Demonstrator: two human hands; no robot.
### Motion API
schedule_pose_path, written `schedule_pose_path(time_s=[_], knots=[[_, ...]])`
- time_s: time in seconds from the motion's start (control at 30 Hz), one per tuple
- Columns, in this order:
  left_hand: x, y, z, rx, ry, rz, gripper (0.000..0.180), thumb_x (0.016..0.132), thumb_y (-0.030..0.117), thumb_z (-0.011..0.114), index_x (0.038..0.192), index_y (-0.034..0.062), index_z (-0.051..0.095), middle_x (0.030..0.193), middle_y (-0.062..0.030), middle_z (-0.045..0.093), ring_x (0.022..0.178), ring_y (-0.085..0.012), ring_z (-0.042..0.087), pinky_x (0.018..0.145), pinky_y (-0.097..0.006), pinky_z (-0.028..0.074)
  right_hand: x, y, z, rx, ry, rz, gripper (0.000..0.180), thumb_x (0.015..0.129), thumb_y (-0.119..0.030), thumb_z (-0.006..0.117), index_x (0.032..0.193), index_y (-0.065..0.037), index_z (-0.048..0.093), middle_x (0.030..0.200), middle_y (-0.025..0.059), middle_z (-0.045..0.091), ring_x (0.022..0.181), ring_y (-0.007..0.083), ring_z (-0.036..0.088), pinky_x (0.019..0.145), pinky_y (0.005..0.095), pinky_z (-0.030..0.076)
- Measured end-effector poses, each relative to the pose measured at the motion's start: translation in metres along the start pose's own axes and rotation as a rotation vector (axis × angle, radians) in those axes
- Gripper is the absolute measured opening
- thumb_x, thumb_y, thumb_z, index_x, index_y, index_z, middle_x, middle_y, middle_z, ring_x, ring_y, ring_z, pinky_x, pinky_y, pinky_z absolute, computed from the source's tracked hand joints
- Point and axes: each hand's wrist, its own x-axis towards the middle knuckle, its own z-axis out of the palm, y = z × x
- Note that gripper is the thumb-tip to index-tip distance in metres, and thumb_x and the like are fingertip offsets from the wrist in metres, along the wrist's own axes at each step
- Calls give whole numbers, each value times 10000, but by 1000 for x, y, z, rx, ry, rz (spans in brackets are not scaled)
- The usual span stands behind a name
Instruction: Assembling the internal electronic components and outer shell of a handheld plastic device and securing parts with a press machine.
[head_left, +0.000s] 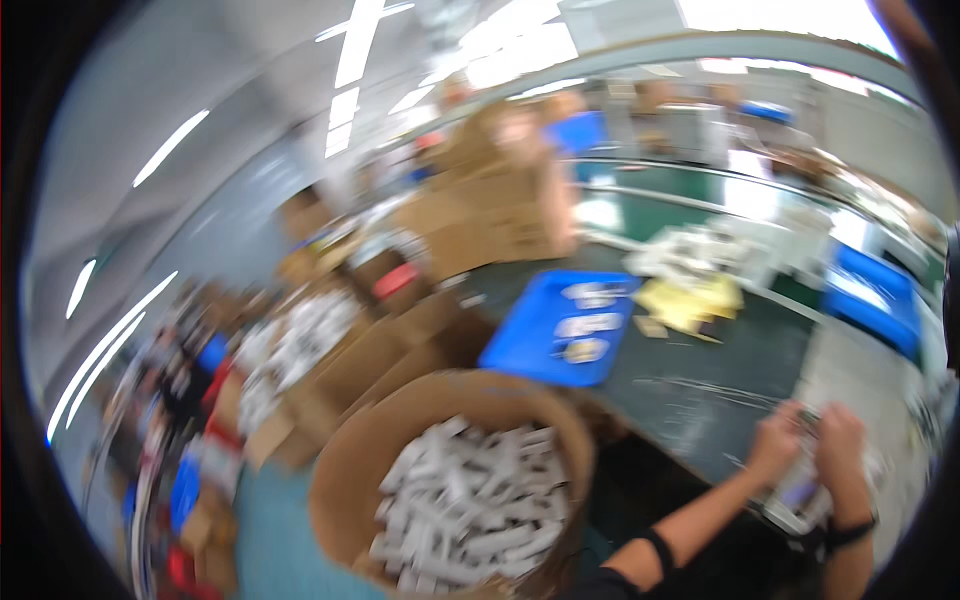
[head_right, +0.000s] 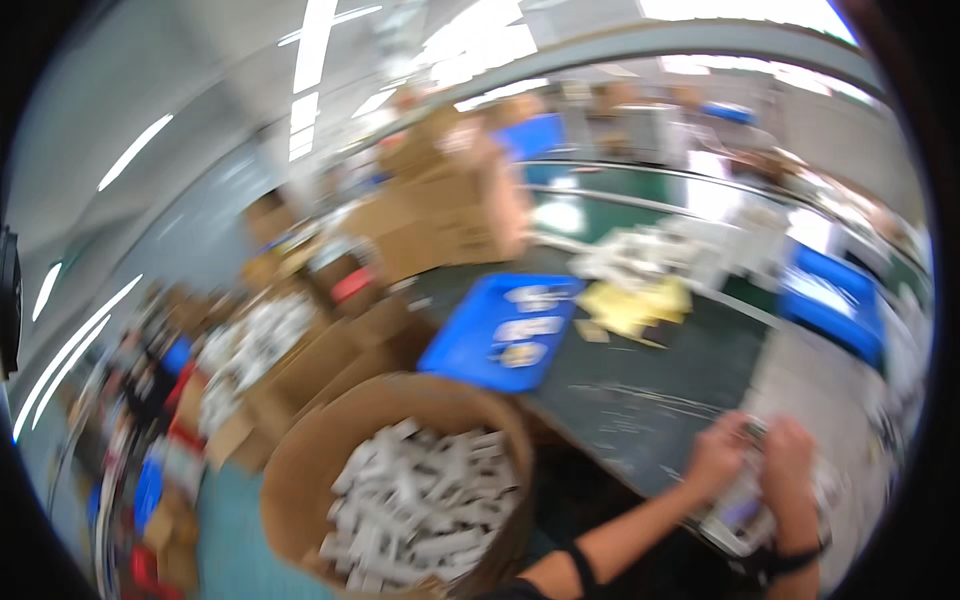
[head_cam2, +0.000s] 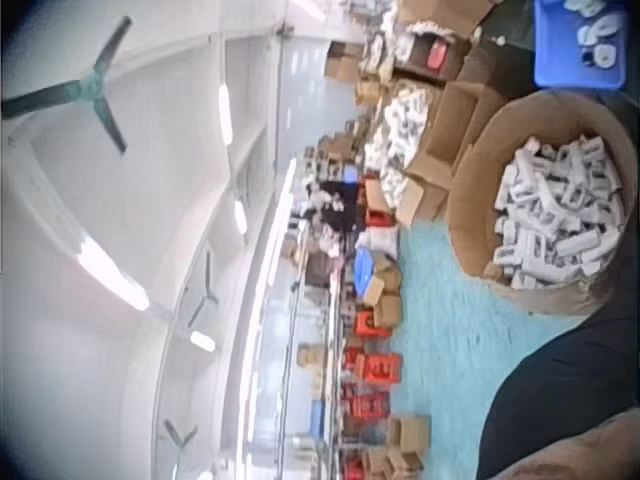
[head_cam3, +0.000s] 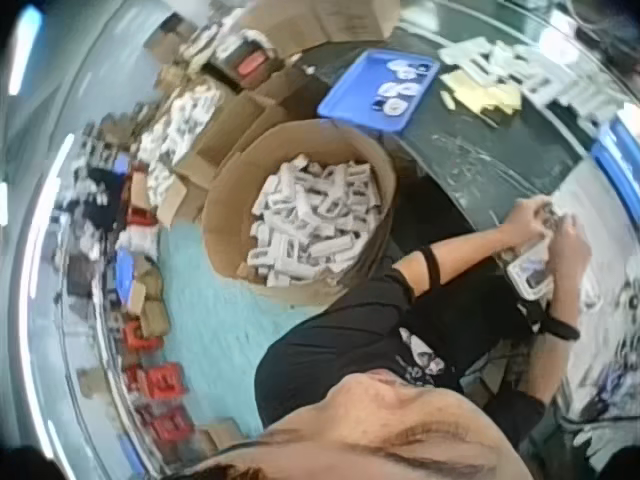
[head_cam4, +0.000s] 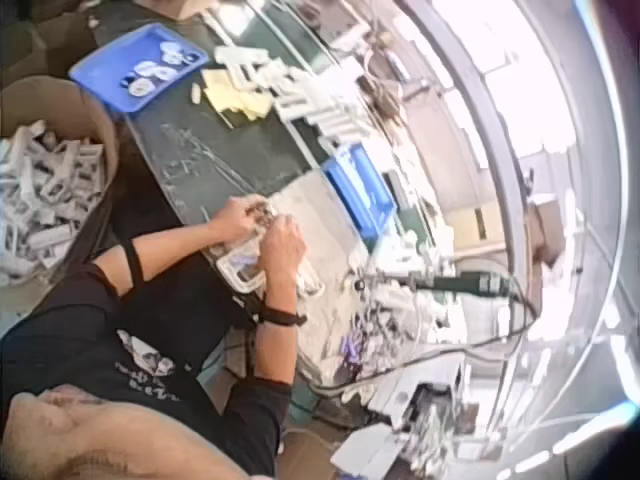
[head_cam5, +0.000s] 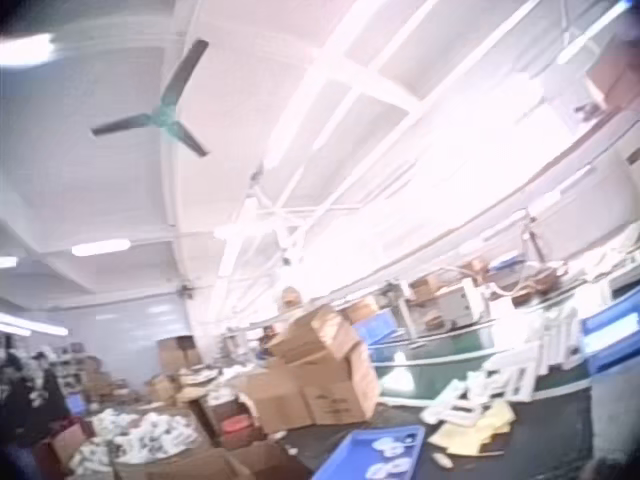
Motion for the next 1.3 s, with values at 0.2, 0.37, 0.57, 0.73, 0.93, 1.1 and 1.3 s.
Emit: schedule_pose_path(time_s=[0.2,0.37,0.57,0.73,0.93,1.1,1.3], knots=[[-1,-22,22,-168,33,-5,321,863,-34,545,1184,-45,546,1048,-263,648,1011,-384,643,851,-372,499,-7,30,31,-47,43,25,31,749,19,521,754,45,504,785,207,510,747,412,538,627,492,400],[5,-27,18,-182,38,24,324,863,-49,530,1187,-49,536,1051,-267,646,1037,-388,633,866,-377,493,3,27,37,-20,26,7,34,750,30,519,762,54,498,794,208,508,747,412,534,621,481,392],[9,-24,23,-203,0,15,330,863,-51,528,1193,-54,530,1053,-270,645,1046,-379,632,878,-376,491,2,28,27,-40,36,20,45,755,17,520,759,54,495,799,211,503,750,406,532,622,484,385],[8,-27,20,-217,20,21,329,868,-52,526,1197,-56,528,1056,-271,644,1051,-377,632,884,-376,489,4,25,32,-34,26,28,45,756,17,519,753,56,496,797,211,503,751,403,530,625,483,384],[7,-24,19,-204,12,22,323,874,-44,528,1197,-52,531,1057,-270,646,1052,-372,634,885,-377,489,4,23,29,-31,26,43,48,755,15,520,745,57,499,795,211,507,744,404,534,621,484,387],[7,-24,19,-189,5,16,320,877,-36,533,1197,-50,532,1048,-261,649,1042,-362,639,883,-376,489,3,29,36,-35,34,43,48,758,17,517,742,58,499,792,213,508,743,410,536,621,488,389],[7,-22,16,-176,12,3,319,879,-24,538,1197,-49,532,1034,-257,652,1028,-356,644,871,-373,489,4,25,34,-4,40,41,53,768,16,515,737,56,499,791,216,511,744,414,538,623,494,392]])
